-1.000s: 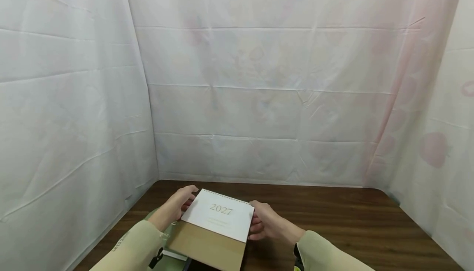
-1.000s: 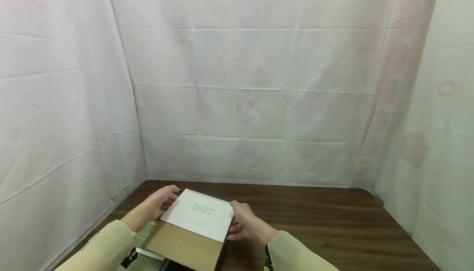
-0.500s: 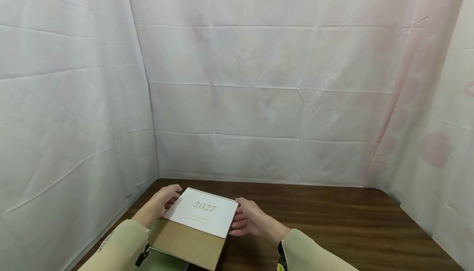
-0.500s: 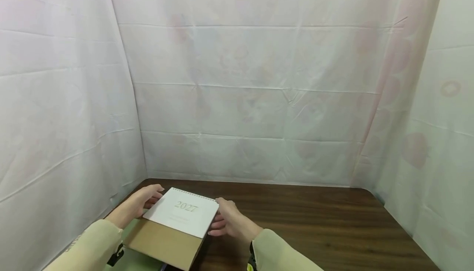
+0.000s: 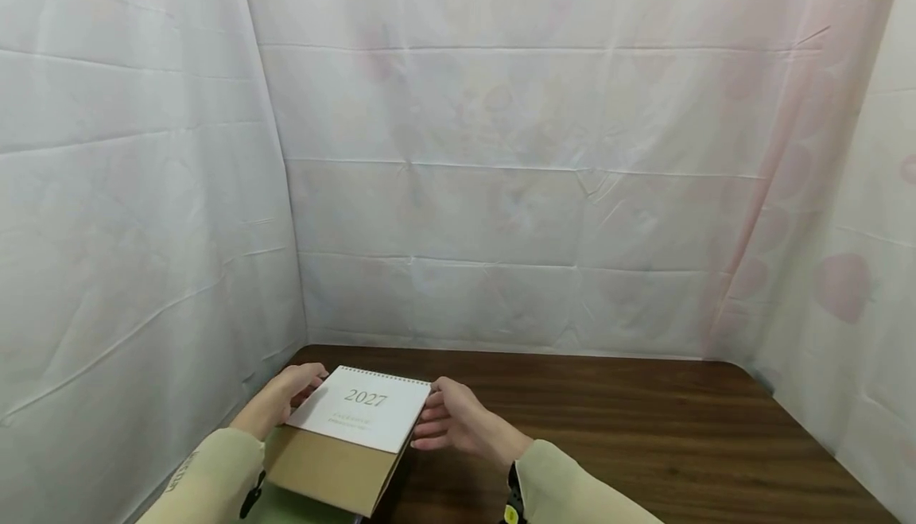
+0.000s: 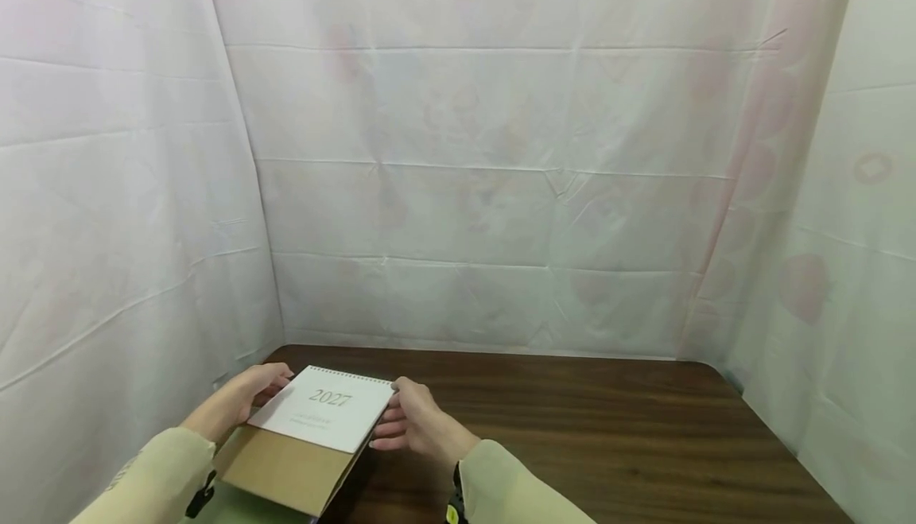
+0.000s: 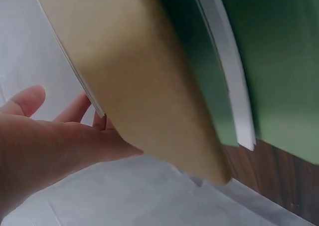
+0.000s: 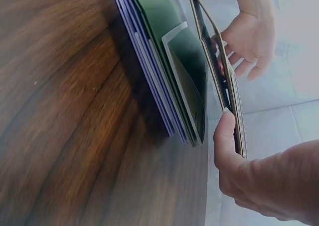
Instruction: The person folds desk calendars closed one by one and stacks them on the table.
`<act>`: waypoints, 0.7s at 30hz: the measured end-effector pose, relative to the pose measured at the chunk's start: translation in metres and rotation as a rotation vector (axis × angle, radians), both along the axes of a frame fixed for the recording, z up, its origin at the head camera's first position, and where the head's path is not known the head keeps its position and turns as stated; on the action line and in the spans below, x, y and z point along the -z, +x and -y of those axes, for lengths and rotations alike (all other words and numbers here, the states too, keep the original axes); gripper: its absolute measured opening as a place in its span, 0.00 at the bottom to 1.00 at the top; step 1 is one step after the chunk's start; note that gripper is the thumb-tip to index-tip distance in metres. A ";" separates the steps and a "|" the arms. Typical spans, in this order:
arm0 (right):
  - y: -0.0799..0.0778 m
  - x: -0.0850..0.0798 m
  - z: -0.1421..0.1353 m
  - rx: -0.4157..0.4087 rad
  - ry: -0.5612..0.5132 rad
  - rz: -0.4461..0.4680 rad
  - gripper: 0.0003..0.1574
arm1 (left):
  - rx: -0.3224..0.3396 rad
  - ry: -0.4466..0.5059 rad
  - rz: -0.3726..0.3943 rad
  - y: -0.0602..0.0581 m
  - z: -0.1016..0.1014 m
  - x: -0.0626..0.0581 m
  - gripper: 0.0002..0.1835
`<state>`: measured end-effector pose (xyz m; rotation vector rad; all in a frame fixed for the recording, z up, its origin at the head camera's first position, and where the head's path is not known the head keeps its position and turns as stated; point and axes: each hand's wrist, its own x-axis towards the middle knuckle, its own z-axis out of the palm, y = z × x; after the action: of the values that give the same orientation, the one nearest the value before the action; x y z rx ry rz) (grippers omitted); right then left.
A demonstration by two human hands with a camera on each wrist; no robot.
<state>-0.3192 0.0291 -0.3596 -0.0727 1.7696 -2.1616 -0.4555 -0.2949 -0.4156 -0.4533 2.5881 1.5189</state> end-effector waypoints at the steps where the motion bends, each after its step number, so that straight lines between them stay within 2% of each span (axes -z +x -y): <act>1: 0.000 0.000 0.002 -0.006 -0.002 0.002 0.32 | 0.007 -0.006 -0.001 -0.001 0.004 0.003 0.27; 4: -0.001 0.003 0.008 -0.026 -0.011 0.002 0.33 | 0.009 0.000 0.004 0.001 0.012 0.005 0.29; 7: -0.003 0.005 0.013 -0.043 -0.017 0.009 0.36 | 0.001 0.004 0.019 0.008 0.015 0.002 0.28; 9: -0.004 0.007 0.017 -0.051 -0.019 0.012 0.37 | 0.037 0.017 0.013 0.015 0.017 -0.001 0.28; 11: -0.005 0.008 0.020 -0.058 -0.018 0.017 0.38 | 0.025 0.017 0.017 0.015 0.020 0.000 0.28; 14: -0.006 0.010 0.025 -0.061 -0.018 0.032 0.39 | 0.013 -0.009 0.019 0.010 0.027 0.007 0.30; 16: -0.006 0.012 0.028 -0.059 -0.020 0.045 0.39 | -0.033 -0.043 0.033 0.002 0.032 0.015 0.32; 21: -0.006 0.018 0.033 -0.065 -0.029 0.068 0.39 | -0.032 -0.051 0.032 0.000 0.040 0.023 0.40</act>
<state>-0.3255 -0.0035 -0.3775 -0.0620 1.6762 -2.1187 -0.4554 -0.3346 -0.4390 -0.5225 2.6128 1.4457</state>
